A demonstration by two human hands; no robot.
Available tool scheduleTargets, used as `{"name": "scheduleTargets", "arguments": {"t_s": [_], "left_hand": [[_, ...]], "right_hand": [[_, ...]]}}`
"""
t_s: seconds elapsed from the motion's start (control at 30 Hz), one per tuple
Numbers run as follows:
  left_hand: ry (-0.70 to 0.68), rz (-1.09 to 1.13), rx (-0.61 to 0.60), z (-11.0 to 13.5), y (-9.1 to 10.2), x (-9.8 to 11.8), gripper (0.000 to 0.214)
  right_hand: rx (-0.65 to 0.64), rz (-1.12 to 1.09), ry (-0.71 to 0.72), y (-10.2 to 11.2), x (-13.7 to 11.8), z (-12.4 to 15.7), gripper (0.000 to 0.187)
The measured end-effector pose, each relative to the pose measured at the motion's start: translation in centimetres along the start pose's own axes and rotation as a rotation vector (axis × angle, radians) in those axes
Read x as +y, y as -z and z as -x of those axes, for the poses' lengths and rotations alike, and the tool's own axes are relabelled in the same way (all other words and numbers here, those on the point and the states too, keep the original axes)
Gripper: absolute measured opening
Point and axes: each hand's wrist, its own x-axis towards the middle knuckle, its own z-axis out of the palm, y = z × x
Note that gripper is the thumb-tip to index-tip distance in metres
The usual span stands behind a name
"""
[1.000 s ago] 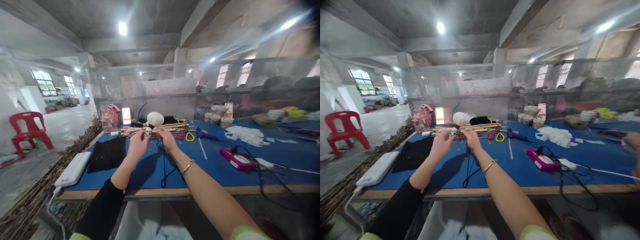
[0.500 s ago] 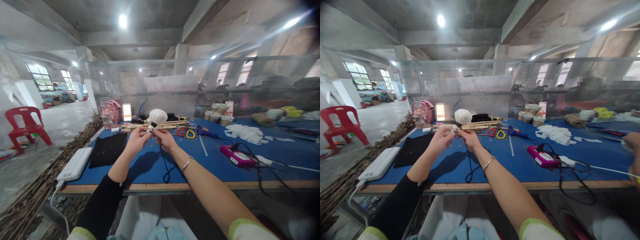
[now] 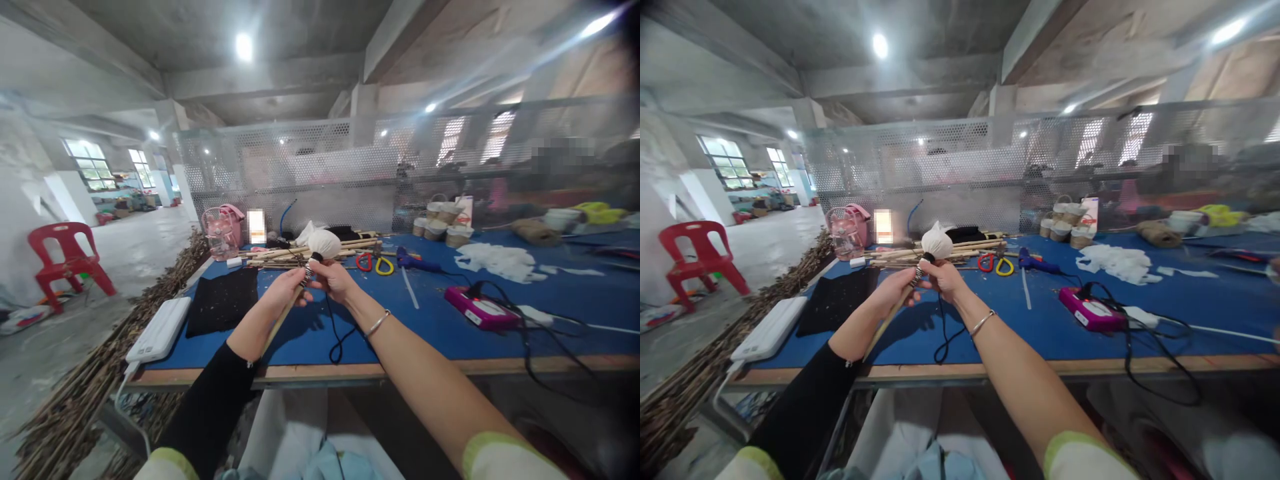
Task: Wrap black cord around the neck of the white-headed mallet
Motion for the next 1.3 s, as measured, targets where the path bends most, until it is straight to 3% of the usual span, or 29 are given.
{"name": "scheduleTargets", "arguments": {"t_s": [0.13,0.23,0.43,0.63,0.8,1.03,1.17,1.3], "left_hand": [[-0.289,-0.329,0.237,-0.2,-0.7,-0.7,0.049],[-0.382,-0.461,0.294,-0.4,-0.6,-0.9,0.04],[-0.298,-0.284,0.265,-0.4,0.0,-0.3,0.034],[-0.249,-0.098,0.197,-0.2,0.1,0.3,0.028],[-0.212,0.157,0.109,-0.3,-0.1,0.2,0.022],[0.042,0.578,-0.028,0.5,-1.0,0.5,0.012],[0.215,0.581,-0.16,0.8,-0.8,-0.1,0.023],[0.226,0.431,-0.198,0.5,-0.9,-0.9,0.029]], "right_hand": [[0.045,0.033,-0.001,0.1,0.2,-0.3,0.037],[0.06,0.084,0.022,0.1,0.4,-0.4,0.04],[-0.018,0.101,0.091,-0.1,0.0,0.0,0.036],[-0.007,-0.094,0.065,-0.1,-1.1,0.5,0.037],[-0.012,-0.108,0.042,-0.3,-1.3,0.4,0.036],[-0.081,-0.165,0.021,0.2,-1.1,0.5,0.034],[-0.174,-0.16,-0.09,1.3,-1.0,0.6,0.031],[-0.167,-0.164,-0.083,1.7,-0.8,0.5,0.03]]}}
